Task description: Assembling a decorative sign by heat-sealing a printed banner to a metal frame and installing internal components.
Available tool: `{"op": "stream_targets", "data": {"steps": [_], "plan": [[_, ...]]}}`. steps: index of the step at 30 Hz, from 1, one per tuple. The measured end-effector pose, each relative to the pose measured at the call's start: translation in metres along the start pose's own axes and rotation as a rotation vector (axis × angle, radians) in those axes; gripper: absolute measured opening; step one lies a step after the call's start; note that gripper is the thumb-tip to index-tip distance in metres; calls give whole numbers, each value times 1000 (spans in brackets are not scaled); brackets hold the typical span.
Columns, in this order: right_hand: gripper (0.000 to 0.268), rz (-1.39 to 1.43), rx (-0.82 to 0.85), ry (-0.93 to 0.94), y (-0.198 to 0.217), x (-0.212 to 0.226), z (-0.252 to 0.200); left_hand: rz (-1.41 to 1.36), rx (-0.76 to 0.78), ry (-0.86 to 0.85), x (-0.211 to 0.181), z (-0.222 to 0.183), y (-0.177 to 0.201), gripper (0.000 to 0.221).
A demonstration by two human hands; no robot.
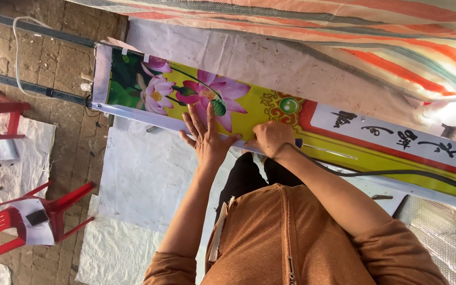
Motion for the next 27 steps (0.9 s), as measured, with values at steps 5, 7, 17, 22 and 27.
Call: {"op": "stream_targets", "data": {"steps": [5, 7, 17, 22, 27], "plan": [[40, -46, 12, 17, 14, 3, -3, -5, -7, -4, 2, -2, -4, 123], [45, -4, 8, 29, 11, 2, -6, -5, -18, -7, 4, 1, -4, 123], [25, 88, 12, -64, 8, -10, -26, -49, -151, -198, -11, -14, -5, 108], [21, 126, 23, -64, -8, -20, -24, -130, -231, -530, -25, -34, -15, 34], [27, 4, 11, -13, -13, -22, -24, -180, -138, -569, -23, -33, -32, 19]]}}
Point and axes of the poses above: each hand's wrist, its own z-axis towards the middle knuckle, its own y-axis out of the back of the hand, x = y × z, the point moved 7 cm from there along z, towards the middle knuckle, and after that the axes turned 15 degrees about -x, right-handed, at the moved point
